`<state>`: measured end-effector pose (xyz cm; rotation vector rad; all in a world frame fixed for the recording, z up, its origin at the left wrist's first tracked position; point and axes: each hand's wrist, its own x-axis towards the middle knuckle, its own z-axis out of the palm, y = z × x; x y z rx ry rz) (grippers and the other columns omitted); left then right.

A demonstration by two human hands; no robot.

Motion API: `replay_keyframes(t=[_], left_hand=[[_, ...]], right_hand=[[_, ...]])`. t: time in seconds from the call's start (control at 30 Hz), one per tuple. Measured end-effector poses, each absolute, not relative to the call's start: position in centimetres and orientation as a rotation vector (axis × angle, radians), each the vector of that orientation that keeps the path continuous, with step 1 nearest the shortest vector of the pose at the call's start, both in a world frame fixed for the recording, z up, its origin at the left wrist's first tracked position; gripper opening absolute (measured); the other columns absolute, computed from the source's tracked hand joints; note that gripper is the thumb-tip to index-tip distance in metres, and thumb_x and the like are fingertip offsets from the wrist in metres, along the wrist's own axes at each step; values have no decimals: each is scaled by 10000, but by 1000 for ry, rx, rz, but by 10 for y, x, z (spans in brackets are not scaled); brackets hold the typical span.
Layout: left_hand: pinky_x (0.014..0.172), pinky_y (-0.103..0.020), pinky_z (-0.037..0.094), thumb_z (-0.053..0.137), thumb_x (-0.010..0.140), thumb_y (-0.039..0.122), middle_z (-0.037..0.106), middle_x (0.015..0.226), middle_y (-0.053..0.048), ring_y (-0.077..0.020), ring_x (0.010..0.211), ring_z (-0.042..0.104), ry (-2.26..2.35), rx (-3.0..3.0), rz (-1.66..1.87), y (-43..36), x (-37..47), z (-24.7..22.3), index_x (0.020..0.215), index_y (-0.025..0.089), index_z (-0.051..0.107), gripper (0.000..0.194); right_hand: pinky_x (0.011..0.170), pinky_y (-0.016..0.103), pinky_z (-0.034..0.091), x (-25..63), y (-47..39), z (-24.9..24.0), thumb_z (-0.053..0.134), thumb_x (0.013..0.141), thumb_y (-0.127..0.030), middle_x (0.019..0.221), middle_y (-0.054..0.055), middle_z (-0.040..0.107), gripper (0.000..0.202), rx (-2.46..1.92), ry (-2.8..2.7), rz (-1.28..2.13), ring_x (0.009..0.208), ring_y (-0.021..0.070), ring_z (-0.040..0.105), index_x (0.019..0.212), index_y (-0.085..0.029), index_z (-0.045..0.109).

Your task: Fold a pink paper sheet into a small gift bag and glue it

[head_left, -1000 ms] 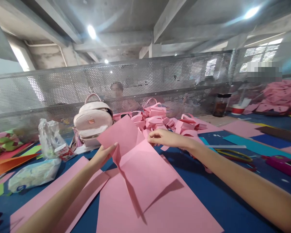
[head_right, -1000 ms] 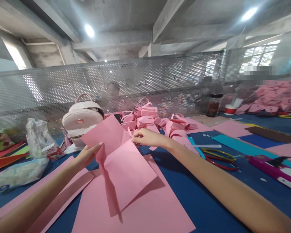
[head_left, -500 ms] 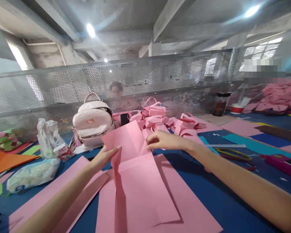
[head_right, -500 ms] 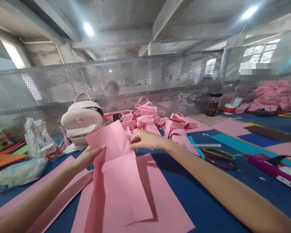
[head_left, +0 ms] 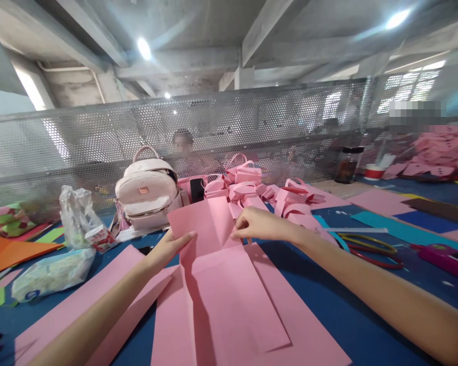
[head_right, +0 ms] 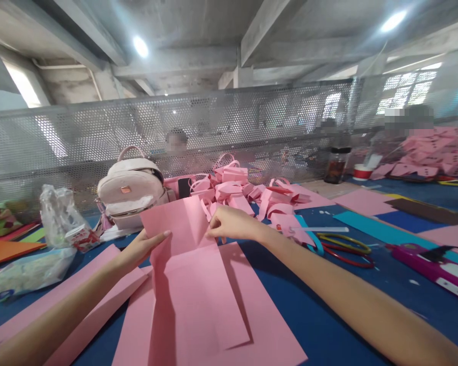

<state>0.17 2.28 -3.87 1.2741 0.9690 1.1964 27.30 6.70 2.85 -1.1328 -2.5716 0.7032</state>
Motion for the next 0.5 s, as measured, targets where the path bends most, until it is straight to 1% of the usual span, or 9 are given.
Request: replay_keyframes(t=[0.13,0.23,0.37,0.5], left_hand=[[875,-359,553,849,695,464,760,1077,-122,-305,1020,709,967,1275,1182,23,3,-40,1138,139,681,575],[859,-351,558,845,709,447,763,1069,-117,-297,1002,716,965,1271,1173,23,3,-41,1121,144,681,537],[870,-351,559,848,707,440,762,1074,-122,-300,1008,717,960,1259,1176,24,1,-39,1153,136,676,567],[883,-363,561,861,683,448,767,1062,-132,-309,1001,722,968,1220,1172,23,1,-39,1163,126,683,604]], right_hand=[[523,245,371,272,67,28,646,771,-355,554,29,673,280,-1127,-2597,691,564,171,635,571,-163,689],[523,245,362,271,64,28,643,774,-350,574,33,680,282,-1126,-2603,695,572,169,637,569,-160,684],[530,243,365,269,65,29,649,759,-320,590,29,680,242,-1116,-2593,718,571,159,623,583,-155,679],[500,236,328,269,68,18,700,691,-294,573,1,626,204,-1097,-2547,758,555,137,555,563,-156,621]])
